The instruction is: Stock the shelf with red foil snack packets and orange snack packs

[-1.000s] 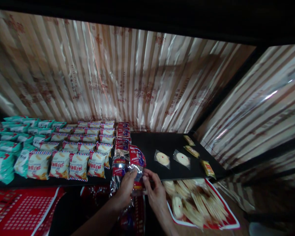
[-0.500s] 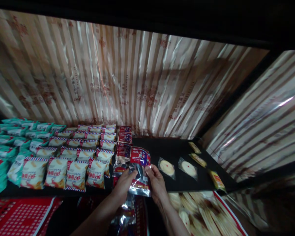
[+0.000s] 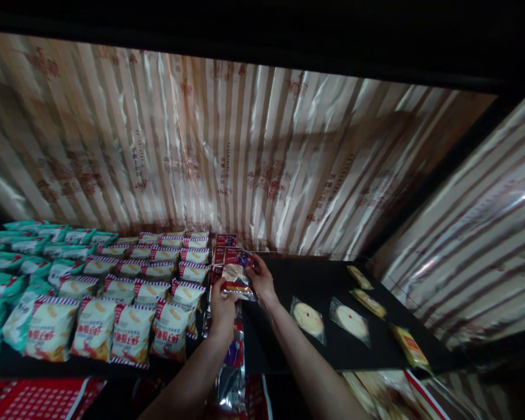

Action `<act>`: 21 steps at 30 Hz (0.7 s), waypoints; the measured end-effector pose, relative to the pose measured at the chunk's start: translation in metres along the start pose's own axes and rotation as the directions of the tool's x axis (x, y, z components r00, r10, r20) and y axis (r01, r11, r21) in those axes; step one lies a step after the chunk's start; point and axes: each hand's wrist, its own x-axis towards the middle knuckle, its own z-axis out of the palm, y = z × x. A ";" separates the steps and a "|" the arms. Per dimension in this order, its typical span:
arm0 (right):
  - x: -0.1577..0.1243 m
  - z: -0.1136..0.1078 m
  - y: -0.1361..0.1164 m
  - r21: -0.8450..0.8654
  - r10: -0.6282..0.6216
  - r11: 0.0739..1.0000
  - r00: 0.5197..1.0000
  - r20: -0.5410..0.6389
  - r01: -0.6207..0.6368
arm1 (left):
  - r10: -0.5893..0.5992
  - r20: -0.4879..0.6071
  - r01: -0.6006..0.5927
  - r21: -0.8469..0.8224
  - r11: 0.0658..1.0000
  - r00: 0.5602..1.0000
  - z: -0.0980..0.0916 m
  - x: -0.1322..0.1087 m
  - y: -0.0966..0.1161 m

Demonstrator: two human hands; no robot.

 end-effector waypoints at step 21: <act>0.083 0.042 0.016 -0.763 -0.026 0.635 0.989 0.142 0.126 | -0.035 -0.025 0.030 -0.197 0.980 0.999 0.025 0.047 0.009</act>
